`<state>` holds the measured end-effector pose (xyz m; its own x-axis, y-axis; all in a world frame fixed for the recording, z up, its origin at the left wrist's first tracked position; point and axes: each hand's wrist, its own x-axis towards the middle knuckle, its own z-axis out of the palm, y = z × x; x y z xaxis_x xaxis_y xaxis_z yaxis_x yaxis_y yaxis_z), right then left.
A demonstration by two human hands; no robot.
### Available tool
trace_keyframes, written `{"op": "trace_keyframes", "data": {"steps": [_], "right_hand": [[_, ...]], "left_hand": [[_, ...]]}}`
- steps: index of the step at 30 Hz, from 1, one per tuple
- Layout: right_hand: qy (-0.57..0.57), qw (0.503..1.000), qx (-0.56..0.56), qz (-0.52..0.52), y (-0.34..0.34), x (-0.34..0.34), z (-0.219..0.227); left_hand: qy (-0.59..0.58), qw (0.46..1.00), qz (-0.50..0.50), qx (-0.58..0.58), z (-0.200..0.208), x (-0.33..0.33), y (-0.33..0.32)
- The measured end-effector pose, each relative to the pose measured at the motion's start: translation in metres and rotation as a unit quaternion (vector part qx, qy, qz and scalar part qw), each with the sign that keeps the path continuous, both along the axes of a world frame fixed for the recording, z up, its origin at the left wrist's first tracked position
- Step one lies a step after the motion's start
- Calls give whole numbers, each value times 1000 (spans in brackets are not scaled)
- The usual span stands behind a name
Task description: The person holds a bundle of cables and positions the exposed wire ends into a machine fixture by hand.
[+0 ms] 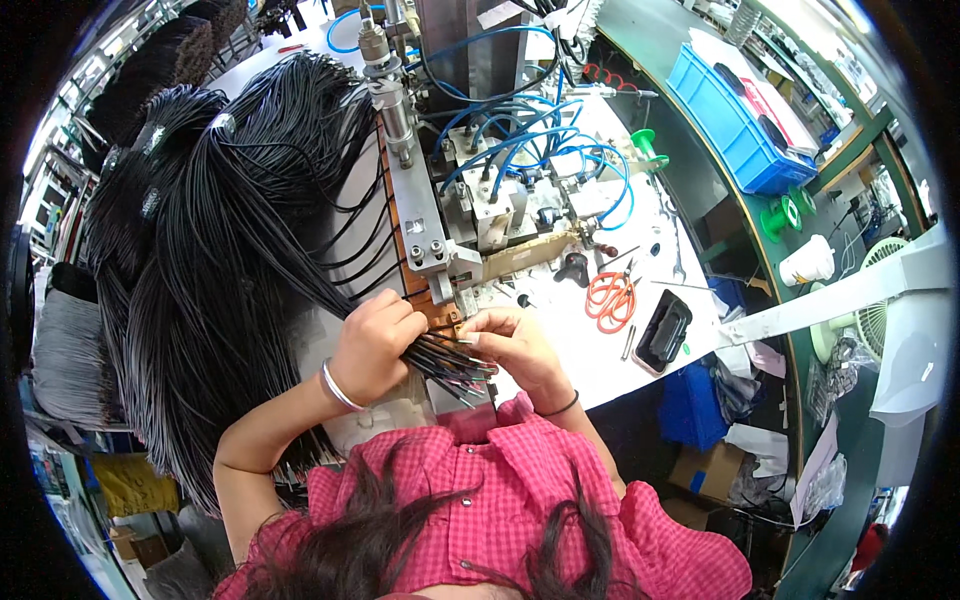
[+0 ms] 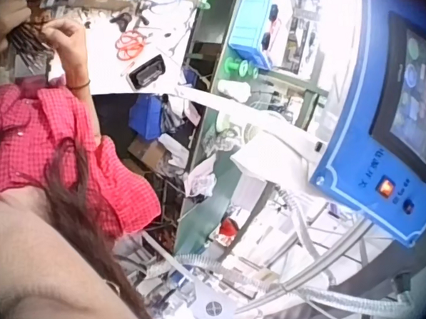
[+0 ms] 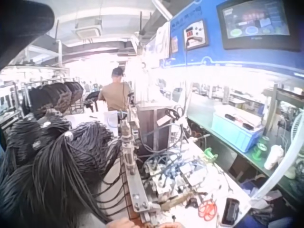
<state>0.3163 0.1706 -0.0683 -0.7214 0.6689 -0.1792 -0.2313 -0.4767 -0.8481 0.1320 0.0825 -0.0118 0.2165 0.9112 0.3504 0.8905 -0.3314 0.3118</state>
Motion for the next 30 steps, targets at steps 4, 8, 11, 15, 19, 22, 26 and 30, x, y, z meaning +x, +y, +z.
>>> {"op": "trace_keyframes", "data": {"steps": [4,8,11,15,19,22,26,30], "right_hand": [[-11,999,24,-22,-2,-4,-1],[-78,989,119,-34,7,4,-12],[-67,991,114,-33,7,3,-17],[-97,991,77,-49,7,-5,-22],[-46,998,-3,47,14,-2,-32],[-72,995,-5,66,20,1,-27],[-145,988,55,5,13,-1,-19],[-95,991,92,-26,0,-2,-2]], "left_hand": [[-10,1000,-12,-6,-4,0,0],[12,999,-22,-22,0,2,-1],[15,999,-51,-7,-7,0,2],[8,1000,-25,3,-5,1,2],[15,1000,-3,-26,-4,1,0],[32,999,-10,-42,-8,0,-1],[51,998,-20,-28,-7,-2,0],[30,999,-11,-13,-2,-1,1]]}}
